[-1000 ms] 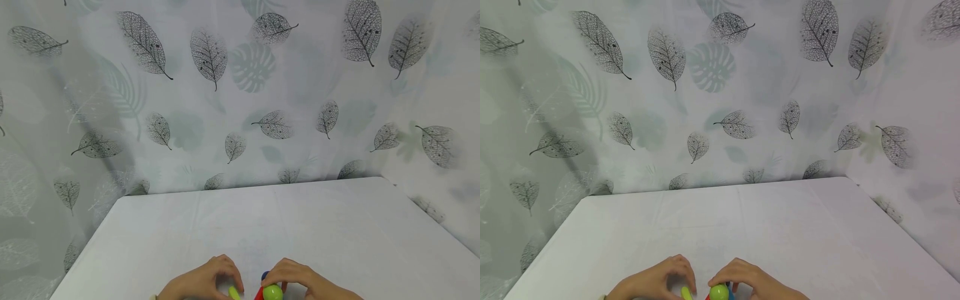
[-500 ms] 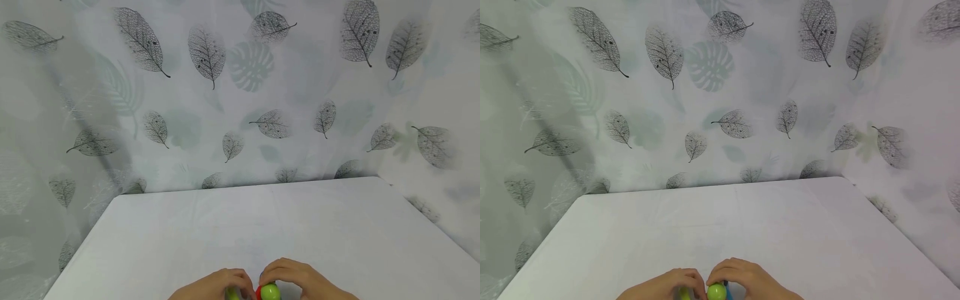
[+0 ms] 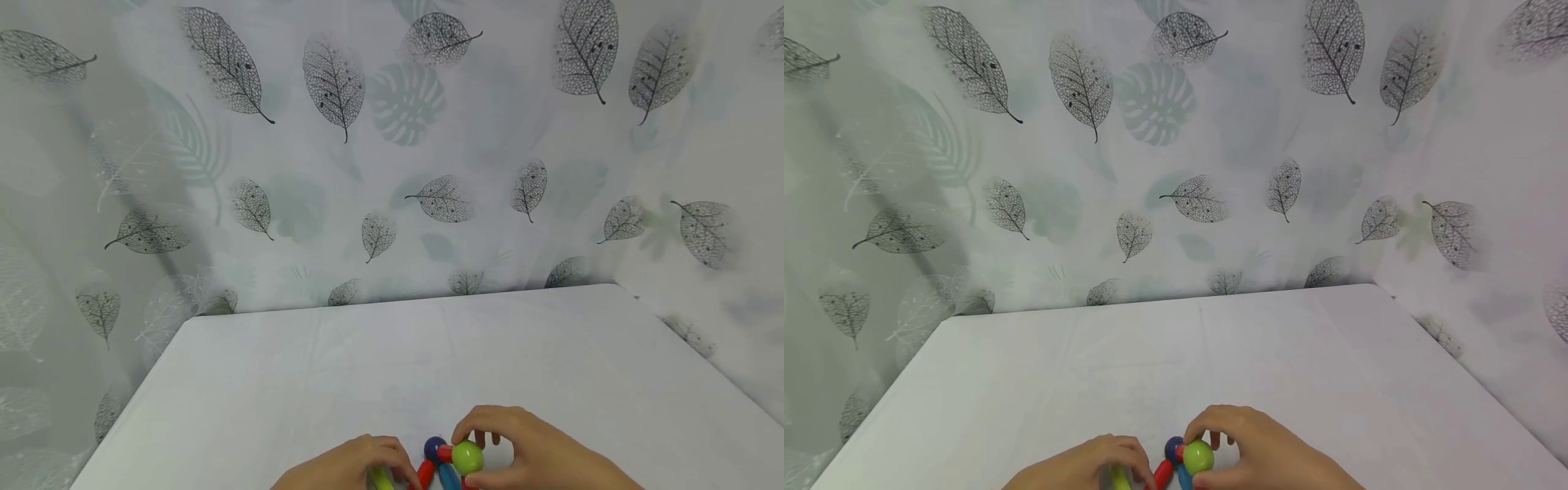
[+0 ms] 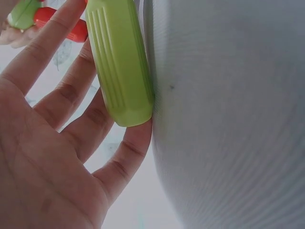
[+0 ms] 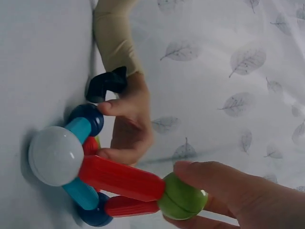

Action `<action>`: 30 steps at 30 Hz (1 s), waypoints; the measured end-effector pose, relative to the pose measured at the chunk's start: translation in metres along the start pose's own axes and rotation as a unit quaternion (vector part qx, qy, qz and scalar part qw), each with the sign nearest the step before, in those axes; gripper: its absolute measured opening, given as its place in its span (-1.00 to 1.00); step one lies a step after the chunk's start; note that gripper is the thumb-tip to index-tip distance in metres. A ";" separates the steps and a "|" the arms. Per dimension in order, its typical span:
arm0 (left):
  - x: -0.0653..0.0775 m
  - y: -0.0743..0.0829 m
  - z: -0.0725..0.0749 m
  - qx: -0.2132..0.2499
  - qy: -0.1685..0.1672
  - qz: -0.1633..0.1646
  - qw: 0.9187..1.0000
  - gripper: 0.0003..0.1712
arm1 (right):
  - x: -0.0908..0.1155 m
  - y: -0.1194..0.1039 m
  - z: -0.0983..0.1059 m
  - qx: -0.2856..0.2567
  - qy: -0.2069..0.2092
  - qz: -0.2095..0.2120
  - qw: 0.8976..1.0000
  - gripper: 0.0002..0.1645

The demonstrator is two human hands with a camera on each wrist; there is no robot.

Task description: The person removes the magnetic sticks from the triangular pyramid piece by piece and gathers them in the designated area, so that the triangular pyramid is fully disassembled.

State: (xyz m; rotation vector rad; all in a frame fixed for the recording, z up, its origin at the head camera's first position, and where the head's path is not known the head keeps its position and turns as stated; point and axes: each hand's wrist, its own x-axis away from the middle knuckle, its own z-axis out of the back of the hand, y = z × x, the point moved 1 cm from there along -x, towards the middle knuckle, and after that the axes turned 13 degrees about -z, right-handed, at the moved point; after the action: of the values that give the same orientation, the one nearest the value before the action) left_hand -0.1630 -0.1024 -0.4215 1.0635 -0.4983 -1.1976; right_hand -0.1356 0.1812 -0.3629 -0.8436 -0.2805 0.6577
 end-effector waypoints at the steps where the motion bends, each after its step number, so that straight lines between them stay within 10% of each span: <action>1: 0.000 0.000 0.000 0.001 0.000 0.003 1.000 -0.72 | 0.001 0.001 0.003 -0.004 -0.009 -0.020 1.000 -0.71; 30: 0.007 0.002 0.005 0.020 0.004 0.000 1.000 -0.68 | 0.004 0.040 0.019 -0.011 -0.113 -0.076 0.991 -0.78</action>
State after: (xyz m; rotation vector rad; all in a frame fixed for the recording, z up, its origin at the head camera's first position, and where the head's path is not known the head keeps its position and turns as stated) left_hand -0.1633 -0.1107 -0.4186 1.1017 -0.5182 -1.1883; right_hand -0.1586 0.2141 -0.3815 -0.7606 -0.5529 0.6080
